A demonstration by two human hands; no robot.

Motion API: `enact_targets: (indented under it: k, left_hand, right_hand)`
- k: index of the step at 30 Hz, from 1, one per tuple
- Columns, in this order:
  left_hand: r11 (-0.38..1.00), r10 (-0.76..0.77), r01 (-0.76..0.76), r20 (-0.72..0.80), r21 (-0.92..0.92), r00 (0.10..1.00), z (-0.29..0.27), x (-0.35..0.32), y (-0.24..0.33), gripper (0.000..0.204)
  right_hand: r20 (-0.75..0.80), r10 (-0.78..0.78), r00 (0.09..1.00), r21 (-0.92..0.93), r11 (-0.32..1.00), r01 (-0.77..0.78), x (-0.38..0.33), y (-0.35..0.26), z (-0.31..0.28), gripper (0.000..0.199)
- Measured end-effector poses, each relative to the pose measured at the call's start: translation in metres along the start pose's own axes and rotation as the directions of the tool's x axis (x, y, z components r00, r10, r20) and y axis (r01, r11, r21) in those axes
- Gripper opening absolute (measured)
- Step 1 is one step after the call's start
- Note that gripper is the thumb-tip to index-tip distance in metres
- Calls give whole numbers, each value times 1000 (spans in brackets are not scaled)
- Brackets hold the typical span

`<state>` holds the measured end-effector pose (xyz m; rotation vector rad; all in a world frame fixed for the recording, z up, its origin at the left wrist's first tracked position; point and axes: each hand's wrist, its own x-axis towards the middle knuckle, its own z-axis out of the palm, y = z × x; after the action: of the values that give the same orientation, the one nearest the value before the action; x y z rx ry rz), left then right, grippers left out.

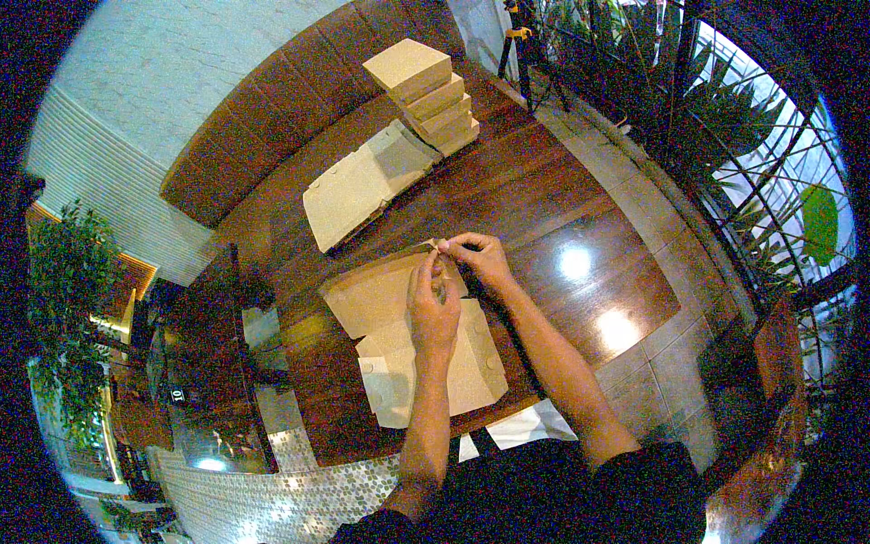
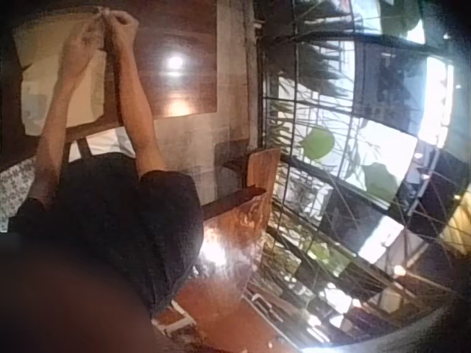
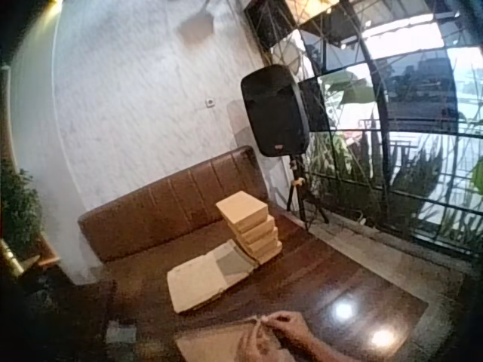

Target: The person assembles flat cardboard boxes by folding the sides and inserting tabs into slots to form rectangular containers. They repeat this process for multiple boxes, stacking the completed ones on the table.

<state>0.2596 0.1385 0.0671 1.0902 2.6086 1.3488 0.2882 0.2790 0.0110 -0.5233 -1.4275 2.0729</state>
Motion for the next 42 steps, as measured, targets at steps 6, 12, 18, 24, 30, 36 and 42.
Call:
enact_targets:
  k: [6,12,18,24,30,36,42]
  left_hand:
    - [998,-21,18,-51,-65,998,-6,2,2,35]
    - [751,-287,241,25,-614,958,1,16,-12,25]
    - [750,-266,235,42,-619,963,-3,25,-22,24]
    - [754,-319,355,165,-552,933,-11,35,-33,24]
    - [819,-271,321,171,-477,947,-18,36,-32,23]
    - [761,-295,338,170,-553,940,-16,33,-30,26]
    - [671,-301,338,174,-660,938,-9,25,-31,31]
  right_hand:
    - [49,-2,999,-56,998,5,2,4,-1,20]
    - [82,3,997,-53,999,2,-1,1,1,22]
    - [96,49,994,-116,992,-38,-1,-8,-1,21]
    - [157,25,987,-135,991,-4,1,-4,-4,21]
    - [147,40,988,-107,994,-25,1,0,-4,23]
    - [142,24,990,-117,993,-8,-1,-2,-2,24]
    - [77,41,996,-65,997,-36,-3,-3,3,24]
